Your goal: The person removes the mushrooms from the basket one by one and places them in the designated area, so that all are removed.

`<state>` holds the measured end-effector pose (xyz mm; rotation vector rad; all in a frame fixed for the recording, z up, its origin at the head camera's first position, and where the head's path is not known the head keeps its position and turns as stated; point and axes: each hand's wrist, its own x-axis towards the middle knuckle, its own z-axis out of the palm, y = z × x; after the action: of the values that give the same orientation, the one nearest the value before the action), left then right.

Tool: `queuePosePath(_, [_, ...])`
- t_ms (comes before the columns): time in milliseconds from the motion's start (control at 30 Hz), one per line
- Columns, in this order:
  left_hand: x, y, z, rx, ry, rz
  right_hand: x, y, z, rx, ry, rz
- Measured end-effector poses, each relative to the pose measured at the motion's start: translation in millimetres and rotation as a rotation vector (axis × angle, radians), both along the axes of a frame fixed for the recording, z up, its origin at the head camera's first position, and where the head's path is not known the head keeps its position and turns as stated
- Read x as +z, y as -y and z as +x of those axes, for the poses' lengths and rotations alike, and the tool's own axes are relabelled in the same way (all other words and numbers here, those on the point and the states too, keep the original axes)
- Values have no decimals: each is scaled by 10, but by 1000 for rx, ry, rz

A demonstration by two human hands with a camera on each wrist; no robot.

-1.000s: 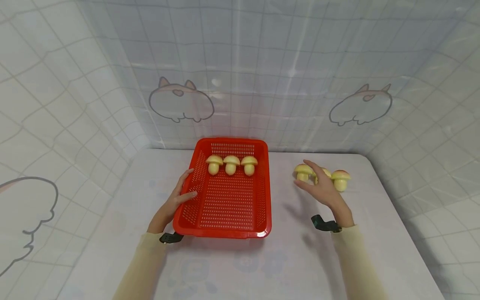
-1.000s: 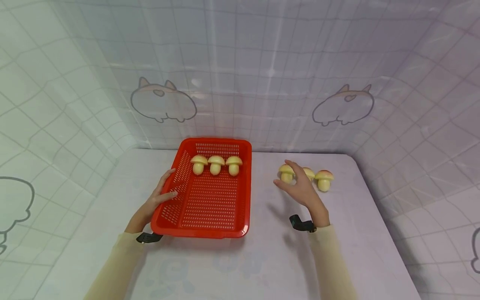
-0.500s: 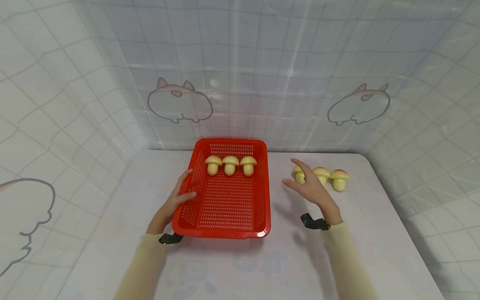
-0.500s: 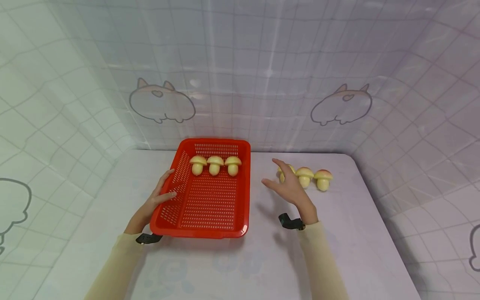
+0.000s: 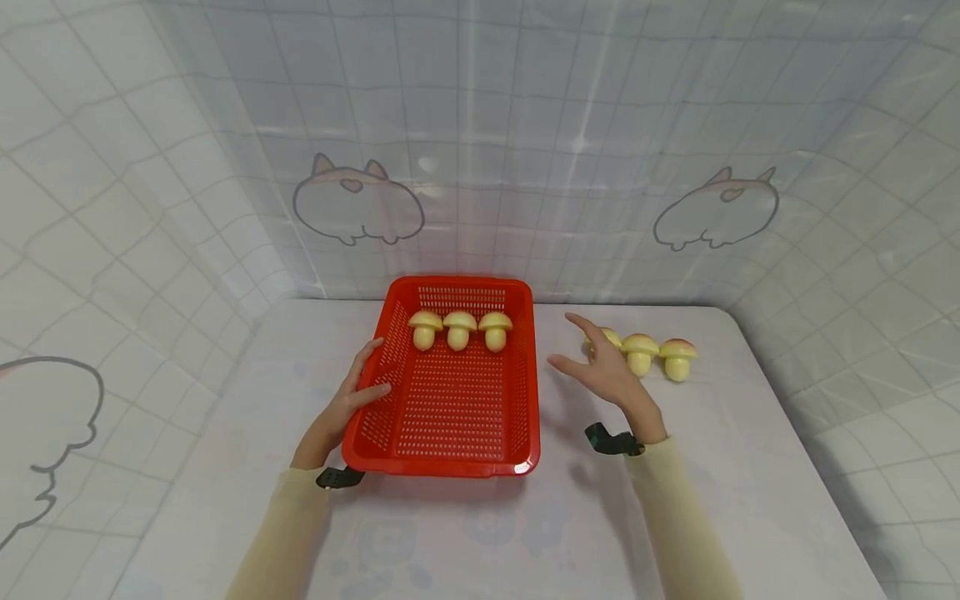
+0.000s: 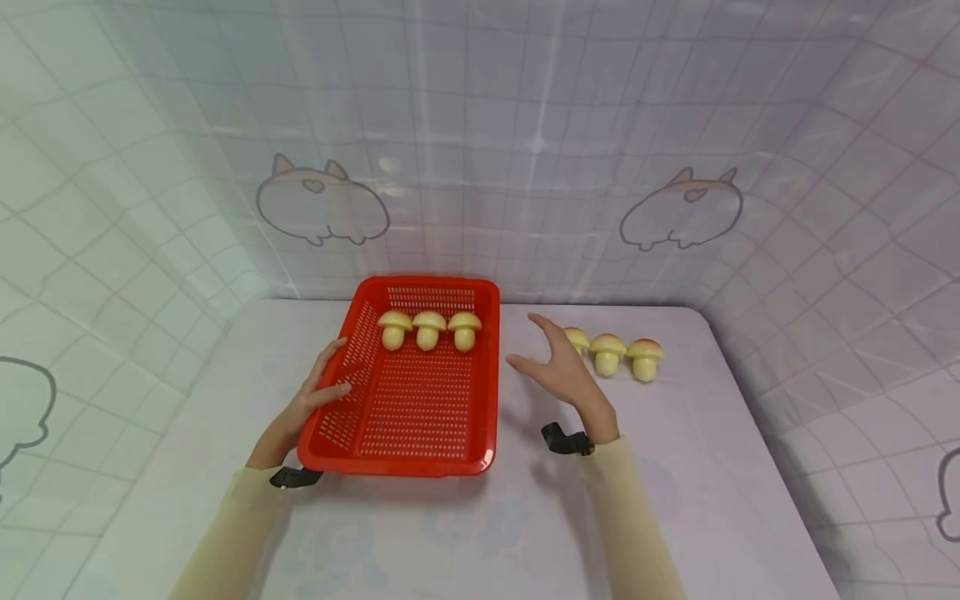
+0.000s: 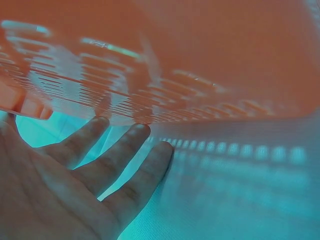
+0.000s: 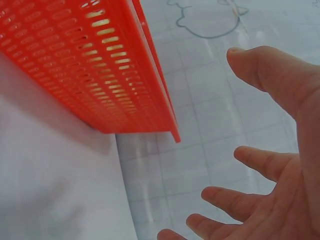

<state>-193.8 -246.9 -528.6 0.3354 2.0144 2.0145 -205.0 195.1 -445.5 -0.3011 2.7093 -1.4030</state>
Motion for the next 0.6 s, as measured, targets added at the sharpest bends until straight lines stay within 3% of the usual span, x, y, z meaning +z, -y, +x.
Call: queuePosePath(600, [-35, 18, -13, 3, -14, -3, 85, 304, -108, 105, -58, -87])
